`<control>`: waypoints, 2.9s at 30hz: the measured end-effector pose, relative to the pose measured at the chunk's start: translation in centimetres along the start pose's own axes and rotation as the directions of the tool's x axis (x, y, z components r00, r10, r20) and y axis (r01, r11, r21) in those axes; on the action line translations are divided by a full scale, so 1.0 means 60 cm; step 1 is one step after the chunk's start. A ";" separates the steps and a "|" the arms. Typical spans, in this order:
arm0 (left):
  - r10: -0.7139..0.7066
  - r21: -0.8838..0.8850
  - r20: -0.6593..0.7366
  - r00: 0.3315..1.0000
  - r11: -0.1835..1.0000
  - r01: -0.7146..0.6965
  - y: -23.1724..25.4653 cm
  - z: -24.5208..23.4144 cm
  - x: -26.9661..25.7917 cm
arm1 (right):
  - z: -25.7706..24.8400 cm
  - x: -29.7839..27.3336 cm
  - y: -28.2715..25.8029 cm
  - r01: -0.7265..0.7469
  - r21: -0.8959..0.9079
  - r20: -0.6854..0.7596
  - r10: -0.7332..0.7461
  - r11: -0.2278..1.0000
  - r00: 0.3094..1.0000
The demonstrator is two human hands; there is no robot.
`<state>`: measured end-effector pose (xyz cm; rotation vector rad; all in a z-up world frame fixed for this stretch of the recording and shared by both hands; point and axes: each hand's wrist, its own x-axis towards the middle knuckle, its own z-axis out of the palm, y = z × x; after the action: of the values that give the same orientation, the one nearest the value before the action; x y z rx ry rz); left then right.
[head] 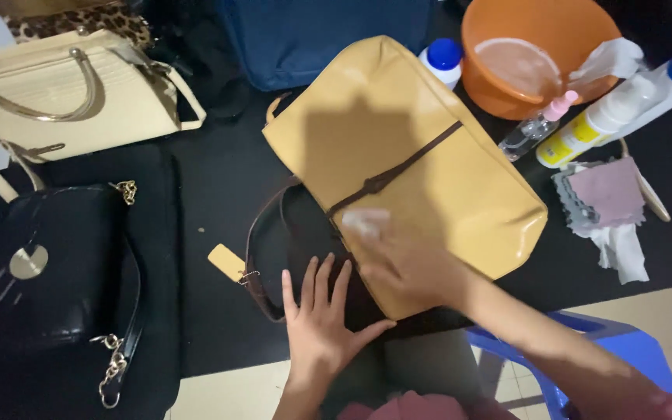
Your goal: Cleaning the surface of a tan leather bag using a cloth and cleaning solution from a spray bottle.
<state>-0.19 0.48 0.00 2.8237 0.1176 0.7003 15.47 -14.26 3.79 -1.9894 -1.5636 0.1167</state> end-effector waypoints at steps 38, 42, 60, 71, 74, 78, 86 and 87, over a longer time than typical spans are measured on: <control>-0.019 0.056 0.001 1.000 0.998 0.019 0.001 0.015 -0.006 | 0.021 -0.345 0.087 -0.264 -0.514 -0.172 0.203 0.817 0.964; -0.025 0.086 0.060 0.998 0.996 0.019 -0.001 0.015 -0.008 | -0.052 -0.260 0.050 -0.383 -0.696 -0.345 0.184 0.607 0.920; -0.060 0.141 0.057 0.997 0.989 0.052 0.003 0.014 -0.007 | 0.045 -0.098 0.040 -0.778 -0.628 -0.738 0.298 0.027 0.606; -0.035 0.165 0.044 0.998 0.986 0.028 0.001 0.018 -0.010 | -0.003 -0.094 0.067 -0.926 -0.375 -0.752 0.573 0.034 0.326; -0.023 0.198 0.038 0.999 0.980 0.016 0.000 0.019 -0.011 | 0.040 -0.105 0.076 -0.816 -0.574 -0.770 0.388 -0.074 0.506; -0.017 0.173 0.039 0.999 0.985 0.010 0.000 0.019 -0.010 | 0.048 -0.077 -0.019 -0.761 -0.648 -0.657 0.488 0.024 0.575; -0.004 0.247 0.048 0.999 0.969 -0.008 0.002 0.016 -0.010 | 0.006 -0.117 0.113 -0.805 -0.588 -0.748 0.325 0.079 0.578; -0.006 0.249 0.045 0.999 0.968 -0.005 0.002 0.016 -0.012 | 0.009 -0.107 0.119 -0.804 -0.589 -0.748 0.321 0.082 0.581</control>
<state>-0.37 0.06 -1.09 3.0761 0.2130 0.6626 19.44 -20.78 -2.07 -3.1115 -0.2342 -1.1185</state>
